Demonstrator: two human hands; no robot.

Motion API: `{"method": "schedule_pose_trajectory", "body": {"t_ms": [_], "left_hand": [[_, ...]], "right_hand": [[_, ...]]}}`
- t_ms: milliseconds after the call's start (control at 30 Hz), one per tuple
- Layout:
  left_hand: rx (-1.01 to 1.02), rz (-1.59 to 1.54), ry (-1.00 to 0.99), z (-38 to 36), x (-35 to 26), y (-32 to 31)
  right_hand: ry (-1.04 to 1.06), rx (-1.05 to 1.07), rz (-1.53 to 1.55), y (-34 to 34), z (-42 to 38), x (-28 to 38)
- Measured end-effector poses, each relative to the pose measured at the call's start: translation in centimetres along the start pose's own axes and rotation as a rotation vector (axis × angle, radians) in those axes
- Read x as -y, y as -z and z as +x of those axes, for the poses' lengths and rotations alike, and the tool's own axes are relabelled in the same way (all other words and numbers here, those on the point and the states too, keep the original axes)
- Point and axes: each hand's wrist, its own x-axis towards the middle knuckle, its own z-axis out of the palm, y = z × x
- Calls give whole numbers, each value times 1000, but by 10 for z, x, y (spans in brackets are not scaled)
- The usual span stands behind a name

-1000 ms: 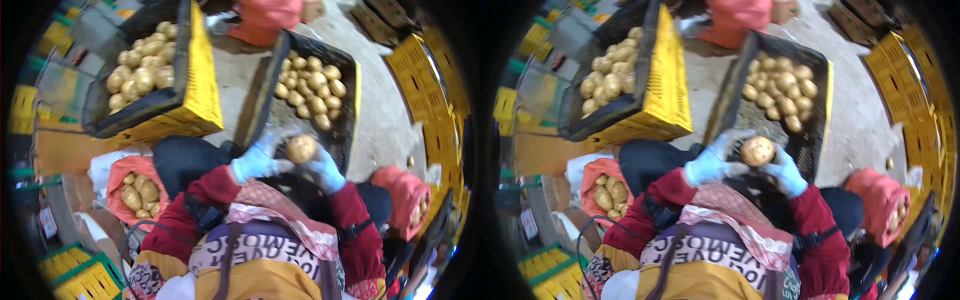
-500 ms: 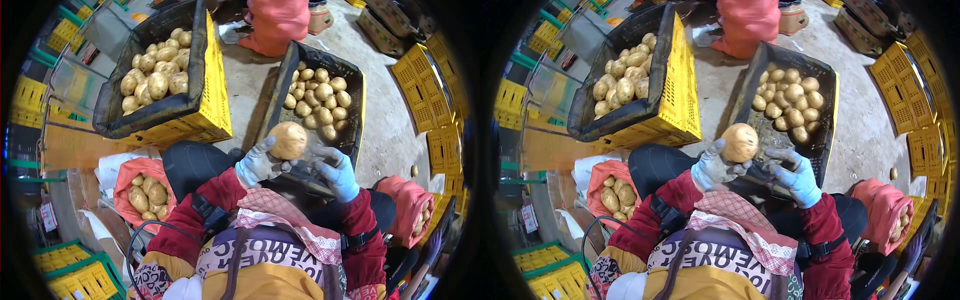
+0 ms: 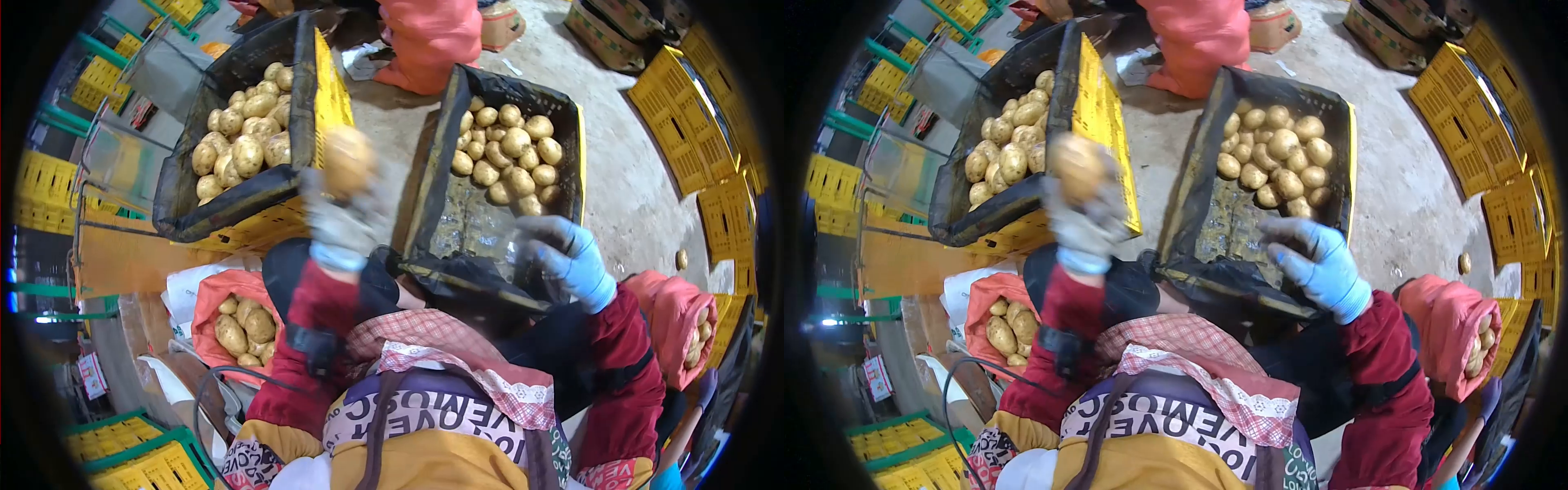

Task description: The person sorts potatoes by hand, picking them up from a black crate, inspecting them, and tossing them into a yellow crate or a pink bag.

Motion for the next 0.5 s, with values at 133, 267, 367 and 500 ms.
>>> {"method": "schedule_pose_trajectory", "body": {"t_ms": [133,267,367,500], "left_hand": [[267,-159,-366,21,-58,-39],[285,244,34,83,-37,-8],[-11,1517,8,141,58,61],[219,2339,324,192,138,150]], "right_hand": [[50,-136,64,33,-16,8],[172,-362,316,60,-24,-2],[188,-477,452,74,-34,5],[141,-544,579,88,-46,2]]}}
